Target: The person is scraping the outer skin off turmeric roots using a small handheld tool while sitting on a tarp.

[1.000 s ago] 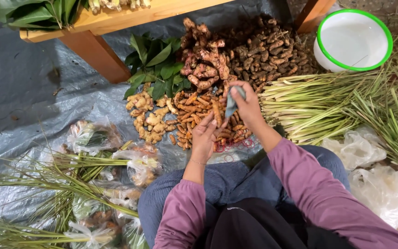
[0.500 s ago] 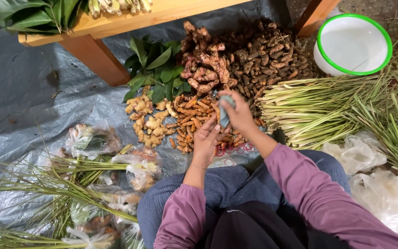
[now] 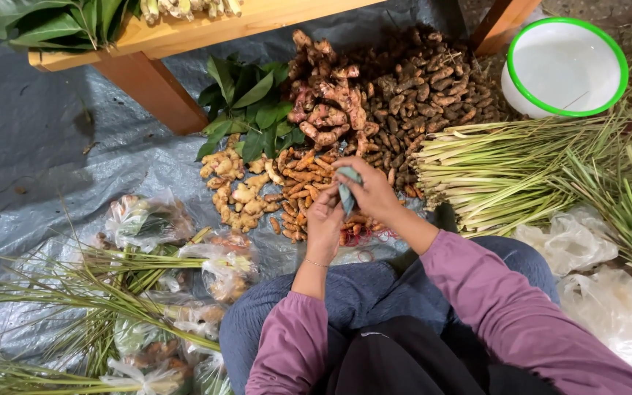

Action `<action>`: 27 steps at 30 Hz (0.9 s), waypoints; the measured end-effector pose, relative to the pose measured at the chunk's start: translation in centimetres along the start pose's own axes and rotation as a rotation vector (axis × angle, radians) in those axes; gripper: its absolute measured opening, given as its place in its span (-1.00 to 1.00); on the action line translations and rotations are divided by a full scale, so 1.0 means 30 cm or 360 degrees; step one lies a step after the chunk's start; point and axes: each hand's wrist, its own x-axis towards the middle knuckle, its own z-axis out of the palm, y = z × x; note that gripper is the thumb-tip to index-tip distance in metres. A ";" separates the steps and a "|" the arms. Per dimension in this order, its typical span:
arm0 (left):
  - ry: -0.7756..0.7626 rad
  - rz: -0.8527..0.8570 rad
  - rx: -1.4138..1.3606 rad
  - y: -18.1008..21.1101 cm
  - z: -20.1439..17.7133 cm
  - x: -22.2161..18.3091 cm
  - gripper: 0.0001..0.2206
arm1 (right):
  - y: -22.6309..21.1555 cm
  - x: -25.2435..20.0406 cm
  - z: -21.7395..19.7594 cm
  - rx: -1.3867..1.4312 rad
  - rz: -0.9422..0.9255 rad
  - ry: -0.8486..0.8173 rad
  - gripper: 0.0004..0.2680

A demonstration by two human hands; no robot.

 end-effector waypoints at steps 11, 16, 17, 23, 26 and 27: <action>0.0045 -0.0218 -0.0275 0.034 0.005 0.003 -0.50 | -0.162 0.049 -0.101 0.1063 0.0678 0.0162 -0.77; 0.0165 -0.0054 0.0045 -0.033 -0.049 0.032 -0.43 | -0.095 -0.005 -0.026 0.0280 0.0296 -0.0133 -0.70; 0.0171 -0.0039 0.0120 -0.032 -0.051 0.029 -0.45 | -0.086 -0.011 -0.021 0.0169 0.0175 -0.0120 -0.73; 0.0074 -0.0068 -0.0055 0.062 0.035 -0.008 -0.51 | -0.014 0.027 -0.026 0.0433 0.0091 0.0107 -0.79; 0.0019 -0.0124 -0.0214 0.095 0.056 -0.023 -0.57 | -0.040 0.052 -0.058 0.0760 0.0287 0.0188 -0.81; -0.0009 -0.0120 -0.0221 0.101 0.055 -0.026 -0.60 | -0.062 0.057 -0.070 0.0834 0.0470 0.0188 -0.82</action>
